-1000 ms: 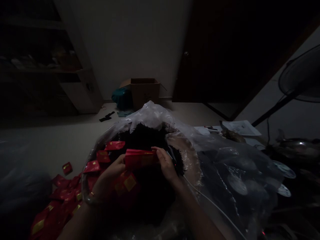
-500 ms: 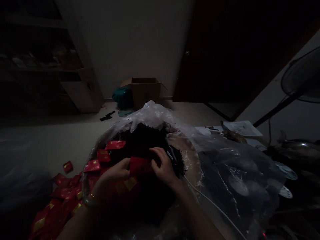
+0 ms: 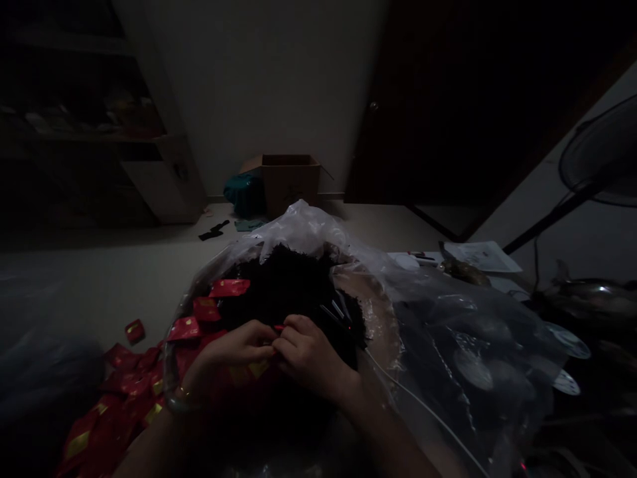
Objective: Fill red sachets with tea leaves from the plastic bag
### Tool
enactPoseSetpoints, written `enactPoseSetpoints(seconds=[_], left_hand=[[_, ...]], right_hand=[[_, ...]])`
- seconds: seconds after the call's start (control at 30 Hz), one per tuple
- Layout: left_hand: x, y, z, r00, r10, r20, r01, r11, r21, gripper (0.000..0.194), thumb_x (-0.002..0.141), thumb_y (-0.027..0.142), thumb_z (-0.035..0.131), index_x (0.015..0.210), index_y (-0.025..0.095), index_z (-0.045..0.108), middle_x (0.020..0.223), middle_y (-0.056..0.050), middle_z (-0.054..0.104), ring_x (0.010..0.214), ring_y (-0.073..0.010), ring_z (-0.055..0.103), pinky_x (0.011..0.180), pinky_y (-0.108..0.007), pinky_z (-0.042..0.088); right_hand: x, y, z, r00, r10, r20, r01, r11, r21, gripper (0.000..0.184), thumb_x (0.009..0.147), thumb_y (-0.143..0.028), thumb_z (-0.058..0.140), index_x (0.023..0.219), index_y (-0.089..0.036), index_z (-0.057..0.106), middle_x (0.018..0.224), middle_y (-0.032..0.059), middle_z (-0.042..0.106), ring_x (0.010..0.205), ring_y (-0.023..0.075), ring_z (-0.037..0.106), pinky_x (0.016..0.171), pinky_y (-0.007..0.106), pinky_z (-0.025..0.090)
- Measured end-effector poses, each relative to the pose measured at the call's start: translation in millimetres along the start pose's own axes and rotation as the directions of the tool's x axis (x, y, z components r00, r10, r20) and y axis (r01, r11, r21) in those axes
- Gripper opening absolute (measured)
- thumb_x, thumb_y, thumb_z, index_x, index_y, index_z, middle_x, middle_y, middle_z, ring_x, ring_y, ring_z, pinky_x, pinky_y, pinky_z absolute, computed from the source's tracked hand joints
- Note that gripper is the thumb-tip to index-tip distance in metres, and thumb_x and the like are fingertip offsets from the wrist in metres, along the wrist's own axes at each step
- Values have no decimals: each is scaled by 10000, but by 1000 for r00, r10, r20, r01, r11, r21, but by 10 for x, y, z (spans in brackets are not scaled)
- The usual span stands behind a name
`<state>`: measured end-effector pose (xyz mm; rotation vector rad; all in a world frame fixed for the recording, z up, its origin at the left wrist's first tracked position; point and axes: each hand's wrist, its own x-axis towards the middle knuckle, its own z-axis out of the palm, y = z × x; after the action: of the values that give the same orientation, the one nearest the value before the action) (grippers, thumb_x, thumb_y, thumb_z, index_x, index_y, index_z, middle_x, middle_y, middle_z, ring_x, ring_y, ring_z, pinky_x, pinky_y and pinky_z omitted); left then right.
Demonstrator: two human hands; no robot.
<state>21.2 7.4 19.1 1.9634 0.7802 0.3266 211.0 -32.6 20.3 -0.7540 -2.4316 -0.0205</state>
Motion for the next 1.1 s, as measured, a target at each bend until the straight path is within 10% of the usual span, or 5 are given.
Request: enactPoseSetpoints(seconds=[0.23, 0.43, 0.63, 0.93, 1.1], left_hand=[[-104, 43, -146, 961, 218, -173, -225, 974, -23, 389, 811, 473, 613, 1064, 190, 700, 817, -29, 586, 734, -146, 524, 672, -240, 427], [22, -78, 50, 952, 42, -303, -123, 959, -254, 1090, 540, 313, 857, 1459, 265, 273, 1323, -124, 505, 1085, -241, 543, 930, -378, 437], [202, -73, 234, 942, -214, -259, 97, 911, -400, 307, 752, 361, 633, 945, 128, 684, 742, -25, 671, 590, -127, 582, 528, -223, 446], [134, -74, 144, 915, -152, -374, 50, 961, -271, 428, 818, 506, 564, 679, 121, 687, 515, -4, 608, 450, -101, 520, 456, -204, 393], [154, -85, 176, 903, -125, -411, -93, 877, -472, 637, 841, 646, 443, 1167, 139, 647, 829, -62, 717, 700, -170, 643, 616, -270, 532]], right_hand=[[-23, 109, -138, 963, 71, -261, -45, 993, 106, 143, 884, -200, 577, 744, -216, 603, 666, 16, 608, 823, 199, 552, 751, 334, 501], [-80, 217, -96, 656, 589, -473, -410, 803, 432, 180, 869, -325, 606, 725, -218, 599, 792, 31, 633, 842, 201, 578, 761, 349, 475], [-71, 229, -133, 680, 512, -525, -450, 856, 252, 269, 842, -319, 623, 594, -215, 612, 731, 38, 641, 875, 226, 524, 793, 374, 434], [-116, 338, -127, 590, 801, -95, -672, 554, 492, 300, 734, -467, 652, 648, -187, 715, 611, 35, 614, 595, 183, 559, 574, 302, 432], [-46, 265, -124, 619, 719, 316, -631, 215, 745, 430, 684, -534, 700, 902, -166, 739, 849, 67, 733, 836, 256, 650, 757, 359, 498]])
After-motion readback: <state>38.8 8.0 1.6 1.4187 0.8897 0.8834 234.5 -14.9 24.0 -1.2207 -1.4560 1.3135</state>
